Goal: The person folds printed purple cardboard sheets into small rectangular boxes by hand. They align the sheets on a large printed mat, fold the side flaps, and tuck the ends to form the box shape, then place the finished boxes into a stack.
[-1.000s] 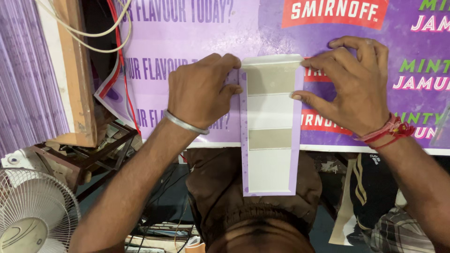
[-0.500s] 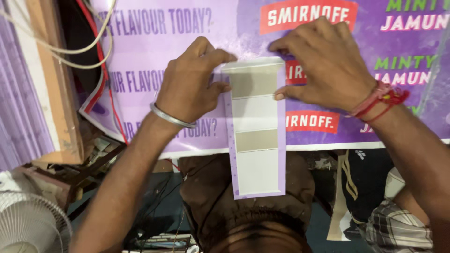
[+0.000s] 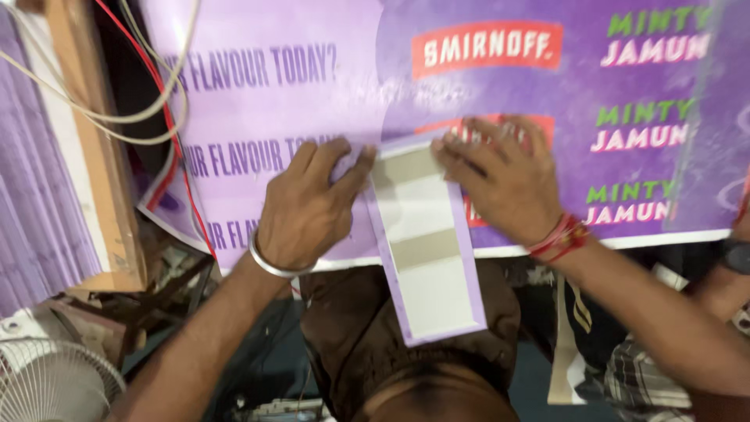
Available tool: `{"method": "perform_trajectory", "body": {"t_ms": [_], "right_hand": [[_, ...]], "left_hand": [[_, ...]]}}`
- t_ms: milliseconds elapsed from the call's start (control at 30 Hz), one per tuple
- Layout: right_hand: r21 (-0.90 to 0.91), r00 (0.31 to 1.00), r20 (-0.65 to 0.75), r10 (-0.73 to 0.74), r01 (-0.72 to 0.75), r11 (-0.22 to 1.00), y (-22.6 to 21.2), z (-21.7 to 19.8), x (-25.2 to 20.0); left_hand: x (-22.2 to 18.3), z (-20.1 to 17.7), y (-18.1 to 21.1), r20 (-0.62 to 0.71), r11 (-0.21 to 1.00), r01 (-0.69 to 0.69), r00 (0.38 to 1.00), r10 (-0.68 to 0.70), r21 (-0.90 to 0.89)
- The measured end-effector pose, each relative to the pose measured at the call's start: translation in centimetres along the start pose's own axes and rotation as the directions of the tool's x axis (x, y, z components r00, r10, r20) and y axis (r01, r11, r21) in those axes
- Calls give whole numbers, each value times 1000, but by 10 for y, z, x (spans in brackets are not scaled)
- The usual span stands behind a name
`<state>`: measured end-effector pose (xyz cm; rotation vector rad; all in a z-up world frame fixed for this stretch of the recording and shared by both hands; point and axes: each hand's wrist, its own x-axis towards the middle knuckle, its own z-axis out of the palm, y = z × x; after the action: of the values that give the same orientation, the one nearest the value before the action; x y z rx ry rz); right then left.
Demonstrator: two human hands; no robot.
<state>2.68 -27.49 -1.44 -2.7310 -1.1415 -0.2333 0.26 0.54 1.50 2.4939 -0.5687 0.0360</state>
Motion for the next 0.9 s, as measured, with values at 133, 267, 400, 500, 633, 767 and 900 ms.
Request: {"method": "perform_trajectory", "body": {"t_ms": [133, 267, 400, 500, 633, 767, 900], "right_hand": [[76, 994, -43, 104, -101, 992, -9, 2, -16], [177, 995, 3, 103, -102, 979, -3, 7, -16], [76, 985, 169, 24, -37, 996, 7, -2, -2], [0, 978, 208, 25, -26, 1000, -1, -5, -4], [7, 987, 146, 71, -72, 997, -7, -7, 2], [11, 991, 105, 85, -87, 996, -4, -1, -1], [-17, 991, 106, 86, -85, 996, -7, 2, -11]], "left_hand": [[-9, 5, 5, -76, 958, 194, 974, -214, -212], [0, 31, 21, -68, 998, 57, 996, -57, -4], [18, 61, 43, 108, 989, 29, 993, -45, 145], [0, 66, 59, 118, 992, 44, 991, -58, 119], [-22, 51, 84, 113, 991, 93, 988, -104, 99], [-2, 60, 95, 199, 965, 152, 960, -195, 212], [10, 80, 92, 37, 971, 212, 975, -218, 114]]}}
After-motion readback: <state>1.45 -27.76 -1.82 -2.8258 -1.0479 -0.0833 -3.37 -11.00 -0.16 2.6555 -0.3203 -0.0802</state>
